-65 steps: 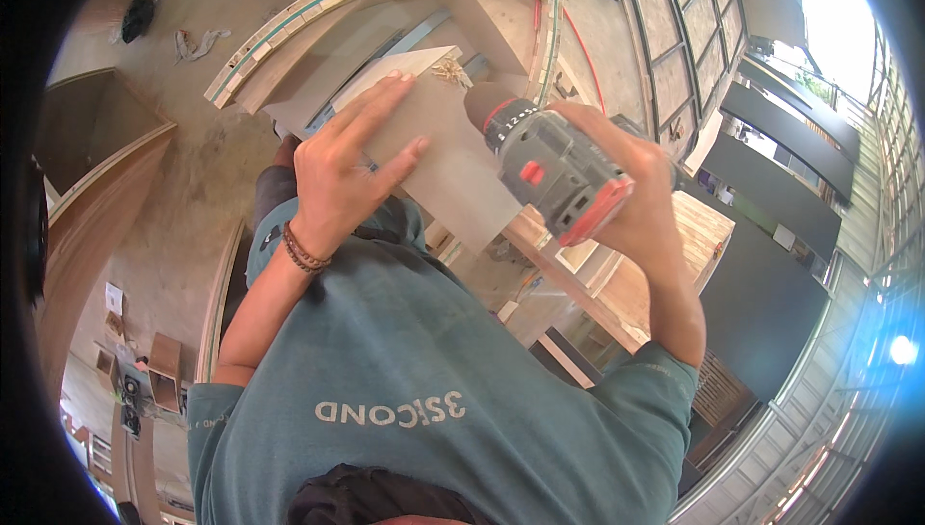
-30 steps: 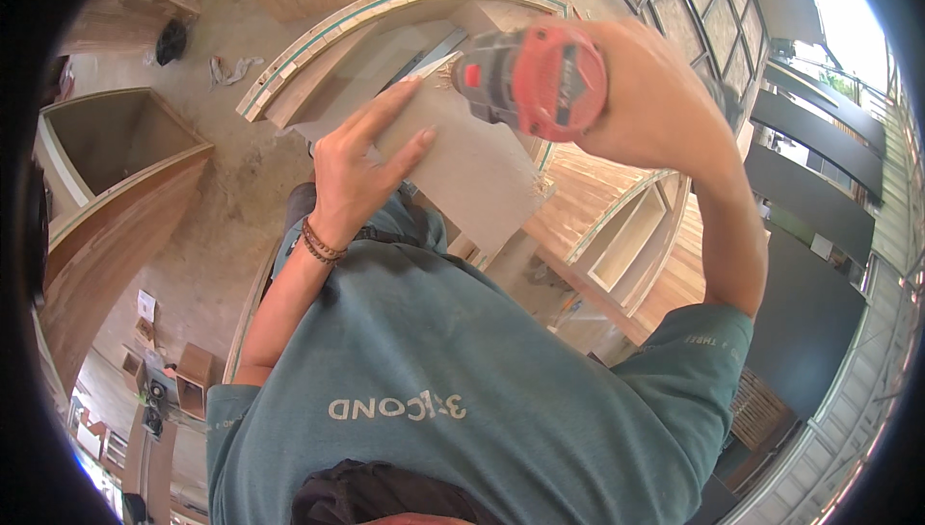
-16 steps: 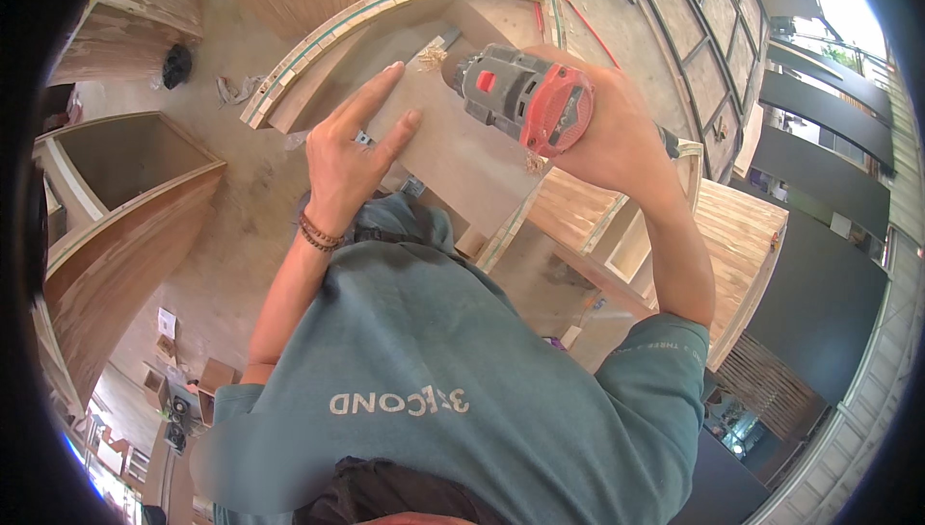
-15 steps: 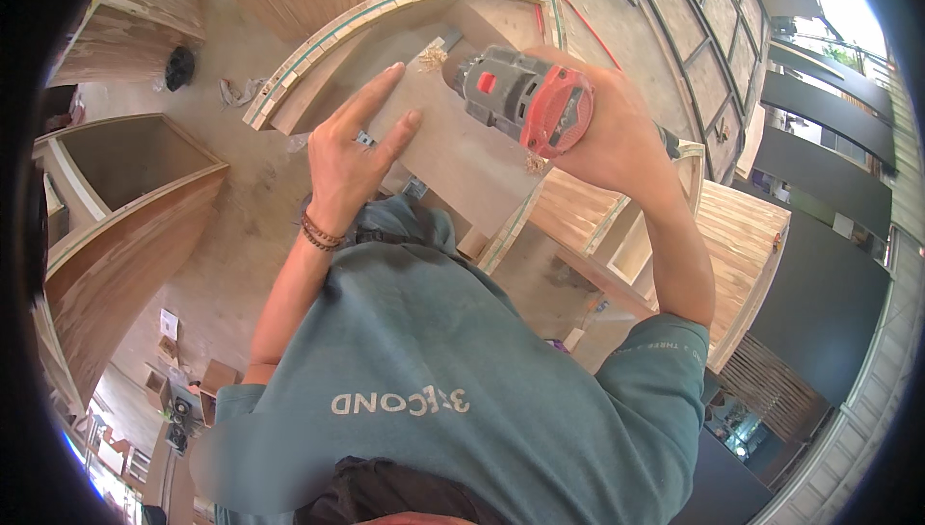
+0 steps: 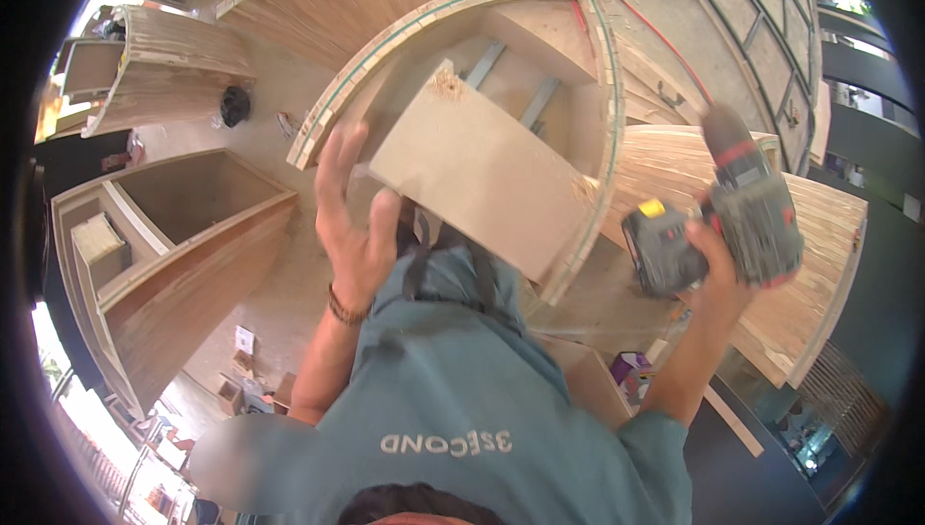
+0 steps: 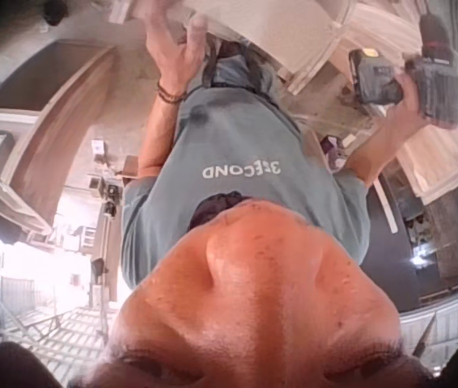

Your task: The person uses a cordless drill to drive screws into a white wooden drawer box, securing its side panels. They then place the drawer into a cabinet frame to test the fit and alignment before removing it to continue fastening additional screws.

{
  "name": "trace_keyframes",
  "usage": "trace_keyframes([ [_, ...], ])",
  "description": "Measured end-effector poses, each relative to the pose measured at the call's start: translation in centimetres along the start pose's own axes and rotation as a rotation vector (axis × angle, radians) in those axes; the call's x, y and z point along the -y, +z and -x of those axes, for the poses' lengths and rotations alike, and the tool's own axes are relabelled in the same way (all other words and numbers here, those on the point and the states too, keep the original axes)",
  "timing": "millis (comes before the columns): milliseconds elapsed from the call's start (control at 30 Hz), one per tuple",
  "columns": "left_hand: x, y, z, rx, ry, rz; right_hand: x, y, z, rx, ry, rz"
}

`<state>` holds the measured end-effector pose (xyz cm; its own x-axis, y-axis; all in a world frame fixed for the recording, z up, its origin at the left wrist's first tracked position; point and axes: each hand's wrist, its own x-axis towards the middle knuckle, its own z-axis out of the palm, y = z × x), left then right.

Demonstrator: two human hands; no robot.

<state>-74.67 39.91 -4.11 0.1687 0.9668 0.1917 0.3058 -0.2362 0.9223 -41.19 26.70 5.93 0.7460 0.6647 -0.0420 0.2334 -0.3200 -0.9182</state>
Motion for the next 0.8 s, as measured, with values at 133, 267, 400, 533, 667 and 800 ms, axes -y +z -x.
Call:
trace_keyframes([
  [133,6.3,-1.2,2.3,0.074,0.013,0.164,-6.1,-0.4,2.5,-0.276,0.147,-0.030],
  [267,9.8,-1.0,2.5,0.255,-0.013,0.253,-9.0,0.0,4.8,-0.373,0.282,-0.013],
  [400,13.2,0.1,1.5,0.356,-0.013,0.070,-10.2,-0.1,6.3,-0.337,0.425,-0.095],
  [533,15.2,1.6,0.3,0.387,-0.091,0.025,-9.9,0.9,6.7,-0.384,0.424,-0.041],
  [667,15.9,2.7,-1.0,0.403,0.053,-0.108,-10.7,-0.1,8.4,-0.408,0.416,0.006],
  [800,15.5,3.5,-1.4,0.385,0.023,-0.160,-10.7,-0.9,10.1,-0.449,0.396,-0.003],
])
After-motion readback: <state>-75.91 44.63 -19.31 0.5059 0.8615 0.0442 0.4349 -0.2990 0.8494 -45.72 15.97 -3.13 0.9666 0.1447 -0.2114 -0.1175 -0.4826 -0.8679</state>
